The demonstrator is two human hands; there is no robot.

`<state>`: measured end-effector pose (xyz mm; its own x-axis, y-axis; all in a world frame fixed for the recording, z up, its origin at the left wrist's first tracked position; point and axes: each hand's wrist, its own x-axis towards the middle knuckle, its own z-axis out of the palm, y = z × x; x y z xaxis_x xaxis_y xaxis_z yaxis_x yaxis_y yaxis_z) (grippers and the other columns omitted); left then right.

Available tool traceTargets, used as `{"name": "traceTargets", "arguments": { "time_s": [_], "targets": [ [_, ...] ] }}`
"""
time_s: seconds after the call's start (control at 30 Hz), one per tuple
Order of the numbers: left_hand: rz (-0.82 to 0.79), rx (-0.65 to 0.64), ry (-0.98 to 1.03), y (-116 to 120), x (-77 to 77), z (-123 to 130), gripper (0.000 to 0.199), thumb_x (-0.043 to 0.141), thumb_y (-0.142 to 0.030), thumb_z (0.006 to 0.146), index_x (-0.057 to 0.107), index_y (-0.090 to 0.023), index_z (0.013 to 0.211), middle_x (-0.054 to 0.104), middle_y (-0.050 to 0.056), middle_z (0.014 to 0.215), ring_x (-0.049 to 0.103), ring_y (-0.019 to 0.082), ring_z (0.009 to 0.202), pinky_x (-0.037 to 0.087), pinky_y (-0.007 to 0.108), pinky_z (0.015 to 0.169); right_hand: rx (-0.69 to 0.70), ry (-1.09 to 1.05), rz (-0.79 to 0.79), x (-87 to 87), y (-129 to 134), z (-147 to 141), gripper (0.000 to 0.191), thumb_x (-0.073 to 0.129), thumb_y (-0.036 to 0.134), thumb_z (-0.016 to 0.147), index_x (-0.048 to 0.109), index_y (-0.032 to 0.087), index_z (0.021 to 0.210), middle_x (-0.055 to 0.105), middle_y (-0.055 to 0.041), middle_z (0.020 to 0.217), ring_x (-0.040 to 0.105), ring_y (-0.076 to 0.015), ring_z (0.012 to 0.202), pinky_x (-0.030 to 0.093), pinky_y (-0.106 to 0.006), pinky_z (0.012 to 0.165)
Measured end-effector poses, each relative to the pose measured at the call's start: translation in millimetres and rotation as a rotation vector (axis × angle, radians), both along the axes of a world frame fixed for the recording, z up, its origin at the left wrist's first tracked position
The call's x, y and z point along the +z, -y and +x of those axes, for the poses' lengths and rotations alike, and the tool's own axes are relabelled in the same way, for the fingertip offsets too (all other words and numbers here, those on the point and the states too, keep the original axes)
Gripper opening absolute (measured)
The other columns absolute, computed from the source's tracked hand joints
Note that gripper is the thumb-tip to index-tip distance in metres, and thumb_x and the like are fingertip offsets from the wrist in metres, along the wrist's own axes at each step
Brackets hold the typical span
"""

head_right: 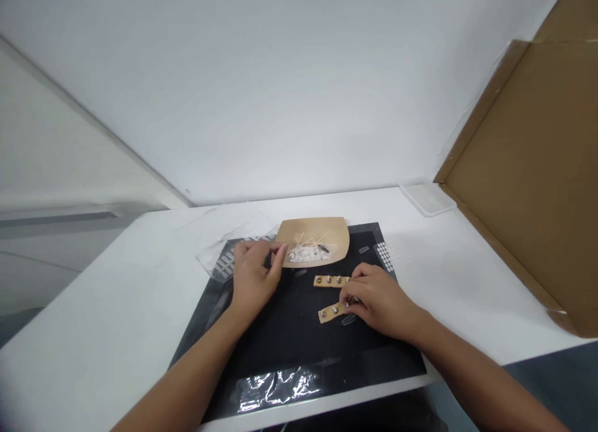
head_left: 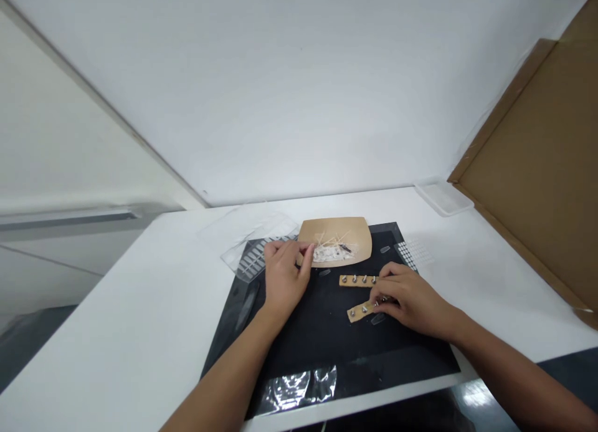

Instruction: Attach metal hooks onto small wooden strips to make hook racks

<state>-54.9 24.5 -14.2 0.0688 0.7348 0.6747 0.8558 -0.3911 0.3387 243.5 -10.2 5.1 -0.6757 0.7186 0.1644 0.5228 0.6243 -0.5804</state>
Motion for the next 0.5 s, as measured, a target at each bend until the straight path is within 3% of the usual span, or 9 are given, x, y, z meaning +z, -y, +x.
{"name": "traceTargets", "arguments": {
  "time_s": [0.07, 0.27, 0.4, 0.5],
  "targets": [
    [-0.025, -0.087, 0.007, 4, 3.6, 3, 0.018, 0.059, -0.029, 0.105, 0.069, -0.019, 0.095, 0.072, 0.004, 0.084, 0.057, 0.023, 0.086, 0.043, 0.040, 0.088, -0.003, 0.014, -0.013, 1.6, 0, 0, 0.018, 0.080, 0.008, 0.090, 0.074, 0.024, 0.095, 0.074, -0.0004, 0.091, 0.061, -0.0221, 0.102, 0.045, -0.034, 0.086],
    [-0.224, -0.604, -0.084, 22, 13.7, 20, 0.017, 0.068, -0.034, 0.100, 0.066, -0.018, 0.106, 0.069, 0.005, 0.090, 0.058, 0.023, 0.092, 0.049, 0.037, 0.085, -0.064, 0.024, 0.005, -1.0, 3, 0, 0.022, 0.079, 0.004, 0.089, 0.073, 0.025, 0.094, 0.073, -0.0003, 0.094, 0.062, -0.0226, 0.103, 0.040, -0.036, 0.088],
    [-0.253, -0.731, -0.122, 30, 10.6, 29, 0.037, 0.080, -0.048, 0.090, 0.066, -0.017, 0.107, 0.071, 0.007, 0.094, 0.060, 0.024, 0.091, 0.051, 0.037, 0.084, -0.052, 0.041, 0.050, -3.0, 4, 0, 0.020, 0.077, 0.005, 0.090, 0.073, 0.024, 0.096, 0.072, -0.0019, 0.098, 0.061, -0.0232, 0.106, 0.037, -0.035, 0.086],
    [-0.270, -0.758, -0.160, 32, 4.9, 31, 0.051, 0.086, -0.057, 0.082, 0.067, -0.018, 0.107, 0.072, 0.008, 0.096, 0.061, 0.026, 0.093, 0.051, 0.037, 0.083, -0.040, 0.047, 0.086, -3.5, 4, 0, 0.019, 0.075, 0.007, 0.093, 0.071, 0.025, 0.097, 0.072, -0.0005, 0.097, 0.061, -0.0229, 0.107, 0.035, -0.036, 0.087]
  ]
}}
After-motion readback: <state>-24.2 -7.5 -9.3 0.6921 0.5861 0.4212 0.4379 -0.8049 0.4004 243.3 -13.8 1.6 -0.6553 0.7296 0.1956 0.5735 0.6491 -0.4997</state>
